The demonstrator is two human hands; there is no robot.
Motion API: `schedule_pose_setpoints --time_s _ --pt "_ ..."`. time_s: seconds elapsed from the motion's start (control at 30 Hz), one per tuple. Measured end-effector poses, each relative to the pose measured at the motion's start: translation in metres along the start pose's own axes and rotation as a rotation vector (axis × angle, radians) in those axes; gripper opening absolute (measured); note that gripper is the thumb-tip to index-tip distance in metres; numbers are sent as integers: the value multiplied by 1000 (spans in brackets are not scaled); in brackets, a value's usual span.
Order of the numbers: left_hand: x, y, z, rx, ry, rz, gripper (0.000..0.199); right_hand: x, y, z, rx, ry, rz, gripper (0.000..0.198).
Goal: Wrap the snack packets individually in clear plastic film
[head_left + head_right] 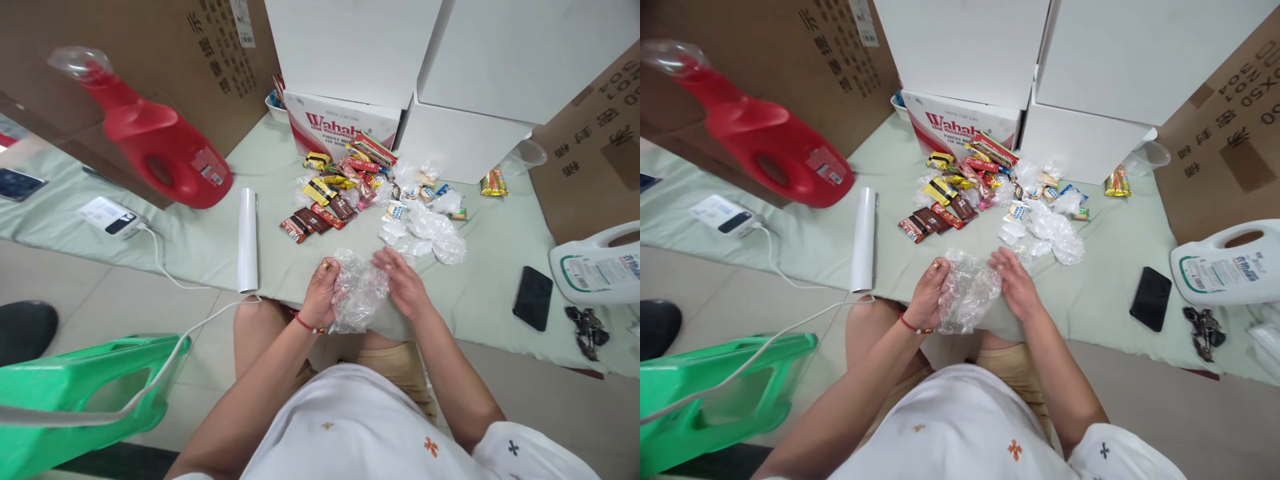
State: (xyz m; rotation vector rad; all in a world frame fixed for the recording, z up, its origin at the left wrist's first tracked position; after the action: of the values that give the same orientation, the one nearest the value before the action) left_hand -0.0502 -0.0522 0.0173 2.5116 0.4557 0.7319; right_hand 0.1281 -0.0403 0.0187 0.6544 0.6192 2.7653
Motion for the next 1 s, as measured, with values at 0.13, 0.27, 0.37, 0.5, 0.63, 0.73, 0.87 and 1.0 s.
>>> schedule_pose_setpoints --time_s 0.13,0.27,0.37,0.5,0.63,0.73,0.87,1.0 --pt "-3 1 -12 79 10 -8 51 42 15 -31 218 -20 281 63" --pt "-27 -11 -30 184 -130 -132 41 9 7 -15 176 180 249 49" --pt "-42 -21 -37 199 -184 -209 33 -51 -15 29 -51 365 -23 43" --pt "-52 -31 -29 140 -131 -350 26 -75 15 103 -755 661 -389 36" --pt "-46 -33 -15 119 -101 -392 24 18 78 58 -1149 988 165 51" --pt "-42 -33 -15 125 -93 -377 30 51 90 21 -1156 1045 287 25" --pt "-51 -27 -24 116 20 -330 40 36 58 28 -878 774 35 13" --pt "-71 1 -20 133 -21 -373 43 7 32 29 -439 362 -250 23"
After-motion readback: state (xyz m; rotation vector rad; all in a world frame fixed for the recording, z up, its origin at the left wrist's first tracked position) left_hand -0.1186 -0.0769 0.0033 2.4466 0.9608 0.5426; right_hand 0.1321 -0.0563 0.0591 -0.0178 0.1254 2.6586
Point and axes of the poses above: each hand's wrist, its own y-axis away from the middle knuckle, its own x-axis out of the palm, z = x × y, the point moved 9 cm from there along -y, towards the middle knuckle, and after that the axes turned 14 degrees about -z, right-handed, at the moved point
